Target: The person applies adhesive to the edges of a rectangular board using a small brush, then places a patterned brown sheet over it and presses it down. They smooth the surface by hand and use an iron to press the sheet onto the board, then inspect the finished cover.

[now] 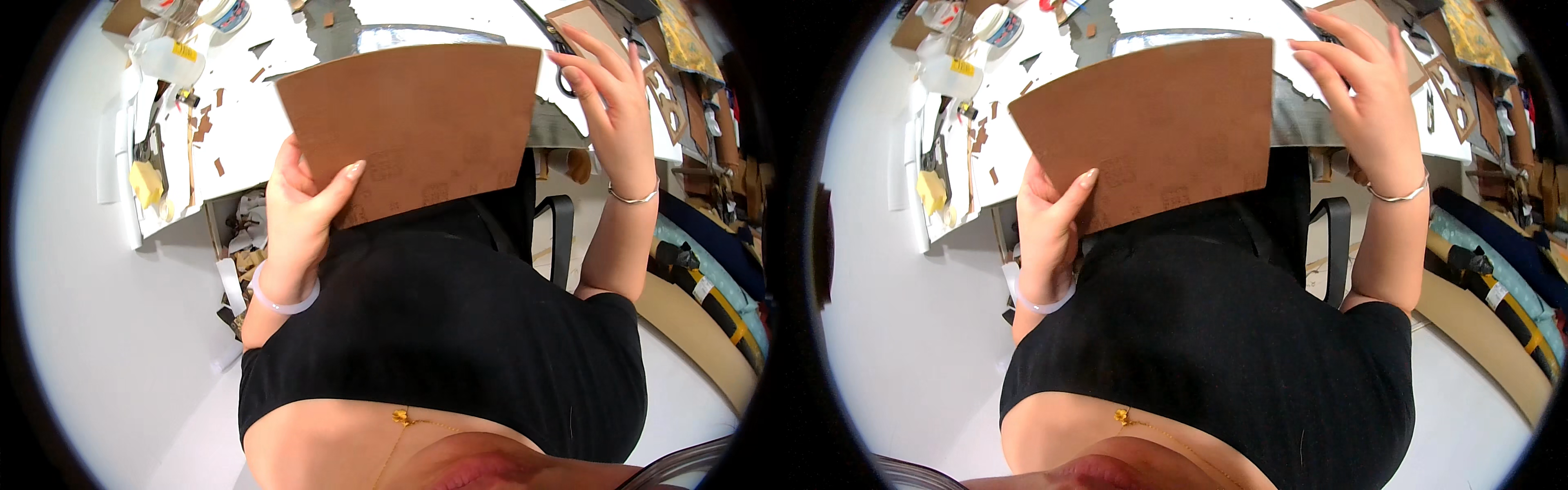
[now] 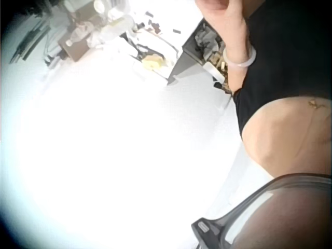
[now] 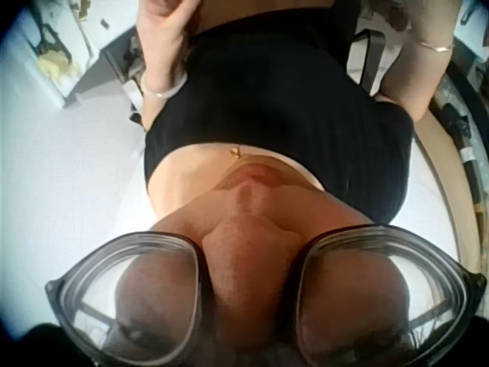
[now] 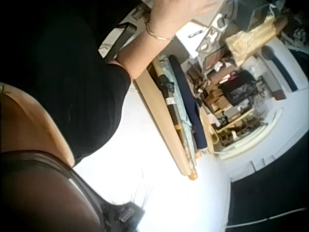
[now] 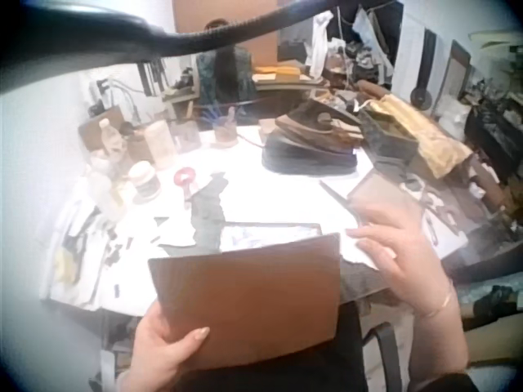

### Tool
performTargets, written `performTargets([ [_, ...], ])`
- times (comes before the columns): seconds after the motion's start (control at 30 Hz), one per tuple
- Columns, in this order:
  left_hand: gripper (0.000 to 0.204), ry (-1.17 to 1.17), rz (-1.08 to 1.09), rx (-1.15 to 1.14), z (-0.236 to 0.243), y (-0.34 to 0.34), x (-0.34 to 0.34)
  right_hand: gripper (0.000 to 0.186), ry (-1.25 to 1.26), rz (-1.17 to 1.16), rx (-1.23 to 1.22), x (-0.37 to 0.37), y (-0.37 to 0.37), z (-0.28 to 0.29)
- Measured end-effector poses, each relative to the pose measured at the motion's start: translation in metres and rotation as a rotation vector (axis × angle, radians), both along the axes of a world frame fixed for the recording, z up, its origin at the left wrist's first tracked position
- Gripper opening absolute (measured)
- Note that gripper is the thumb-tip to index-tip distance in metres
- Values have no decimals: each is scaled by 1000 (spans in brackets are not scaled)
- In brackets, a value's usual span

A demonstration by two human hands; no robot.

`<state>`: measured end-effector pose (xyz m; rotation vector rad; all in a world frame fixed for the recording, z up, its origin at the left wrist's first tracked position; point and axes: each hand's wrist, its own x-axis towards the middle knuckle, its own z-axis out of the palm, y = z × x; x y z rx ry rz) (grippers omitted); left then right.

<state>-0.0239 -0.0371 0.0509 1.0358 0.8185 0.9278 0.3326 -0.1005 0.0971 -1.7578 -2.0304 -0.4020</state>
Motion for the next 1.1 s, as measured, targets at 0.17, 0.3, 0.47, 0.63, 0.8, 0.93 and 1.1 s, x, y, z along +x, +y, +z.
performTargets([
  [0.17, 51, -21, -15, -177, -6, 14, -16, 16, 361, -242, 156, 20, -36, -40],
  [0.3, 45, -25, -80, -270, -16, 25, -26, 8, 560, -282, 206, -5, -62, -53],
  [0.47, 37, 36, -49, -302, -17, 36, -32, 30, 897, -154, 181, -29, -76, -87],
  [0.63, 39, 53, -143, -268, -4, 46, -9, 95, 926, 157, -76, -68, -61, -84],
  [0.8, 58, -10, -96, -146, 12, 35, 18, 129, 1002, 194, -100, -74, -48, -86],
  [0.93, 75, -83, -66, -111, 18, 31, 24, 142, 973, 161, -103, -66, -49, -88],
  [1.1, 91, -135, -122, -44, 17, 29, 22, 148, 1038, 196, -155, -61, -50, -94],
])
